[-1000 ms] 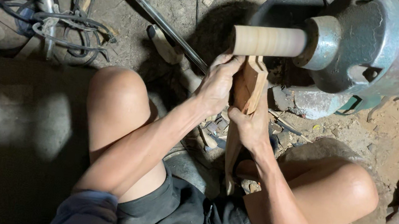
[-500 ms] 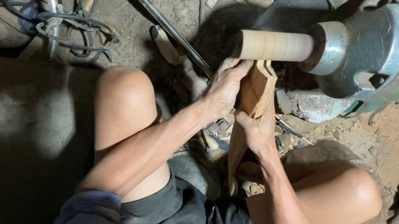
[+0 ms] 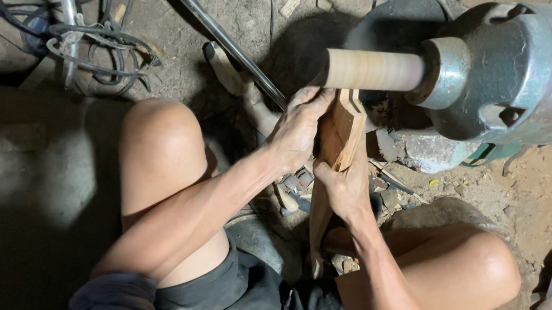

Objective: The person smooths a curved wooden piece by hand against a rotating sanding drum. They repeatedly reposition and flip the piece to sand different edges and surfaces.

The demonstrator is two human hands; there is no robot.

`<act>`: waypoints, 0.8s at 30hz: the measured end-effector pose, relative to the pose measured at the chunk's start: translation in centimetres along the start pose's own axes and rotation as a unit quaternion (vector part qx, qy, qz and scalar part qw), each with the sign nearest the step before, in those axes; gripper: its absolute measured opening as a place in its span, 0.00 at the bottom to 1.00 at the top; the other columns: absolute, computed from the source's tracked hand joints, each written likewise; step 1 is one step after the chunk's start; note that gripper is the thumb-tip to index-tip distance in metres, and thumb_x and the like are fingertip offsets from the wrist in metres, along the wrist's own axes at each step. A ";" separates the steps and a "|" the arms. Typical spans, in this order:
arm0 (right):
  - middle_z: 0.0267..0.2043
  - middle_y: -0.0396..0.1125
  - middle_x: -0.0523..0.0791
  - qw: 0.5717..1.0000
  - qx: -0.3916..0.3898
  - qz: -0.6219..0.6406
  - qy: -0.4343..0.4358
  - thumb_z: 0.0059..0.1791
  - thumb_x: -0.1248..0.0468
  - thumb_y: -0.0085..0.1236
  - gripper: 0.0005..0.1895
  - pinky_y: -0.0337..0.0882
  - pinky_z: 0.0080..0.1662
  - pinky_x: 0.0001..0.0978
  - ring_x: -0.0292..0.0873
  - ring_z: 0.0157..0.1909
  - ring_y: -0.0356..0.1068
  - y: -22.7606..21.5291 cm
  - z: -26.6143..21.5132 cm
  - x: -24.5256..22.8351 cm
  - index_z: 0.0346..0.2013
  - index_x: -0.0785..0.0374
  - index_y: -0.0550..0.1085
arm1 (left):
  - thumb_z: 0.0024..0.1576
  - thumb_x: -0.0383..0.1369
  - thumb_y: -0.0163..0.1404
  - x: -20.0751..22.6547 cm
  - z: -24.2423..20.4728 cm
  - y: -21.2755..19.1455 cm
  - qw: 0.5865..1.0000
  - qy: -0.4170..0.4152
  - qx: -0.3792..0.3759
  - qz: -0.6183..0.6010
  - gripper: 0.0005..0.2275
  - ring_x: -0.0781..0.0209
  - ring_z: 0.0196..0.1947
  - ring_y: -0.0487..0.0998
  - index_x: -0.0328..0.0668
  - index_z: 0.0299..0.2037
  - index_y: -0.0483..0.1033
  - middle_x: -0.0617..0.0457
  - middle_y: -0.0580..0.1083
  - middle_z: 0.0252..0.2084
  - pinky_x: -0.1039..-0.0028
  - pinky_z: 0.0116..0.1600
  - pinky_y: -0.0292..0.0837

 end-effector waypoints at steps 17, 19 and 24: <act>0.66 0.61 0.53 0.999 -0.028 0.018 0.004 0.40 0.70 0.56 0.46 0.64 0.66 0.38 0.47 0.66 0.63 0.1 -1.0 -0.8 0.73 0.69 0.53 | 0.64 0.34 0.48 -0.3 -1.0 -0.2 1.000 -0.013 0.007 0.025 0.20 0.64 0.63 0.69 0.40 0.66 0.68 0.54 0.72 0.63 0.73 0.68 0.62; 0.65 0.61 0.52 0.999 -0.023 0.022 -0.021 0.39 0.71 0.55 0.46 0.64 0.66 0.37 0.46 0.66 0.63 0.2 -0.4 -1.0 0.72 0.70 0.53 | 0.66 0.35 0.49 -0.1 -0.4 -0.2 1.000 0.004 -0.009 0.003 0.15 0.63 0.57 0.71 0.38 0.60 0.73 0.53 0.74 0.56 0.71 0.64 0.66; 0.61 0.64 0.50 1.000 -0.012 -0.002 0.011 0.38 0.71 0.55 0.45 0.68 0.62 0.35 0.45 0.62 0.66 -0.1 0.8 -0.6 0.71 0.70 0.55 | 0.65 0.36 0.50 -0.8 1.2 -0.7 1.000 -0.010 0.024 -0.014 0.11 0.64 0.47 0.74 0.38 0.49 0.77 0.54 0.76 0.46 0.68 0.55 0.71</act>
Point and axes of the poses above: each hand's wrist, its own z-axis towards the middle knuckle, its own y-axis out of the palm, x = y × z, the point moved 3 cm from there along z, towards the middle knuckle
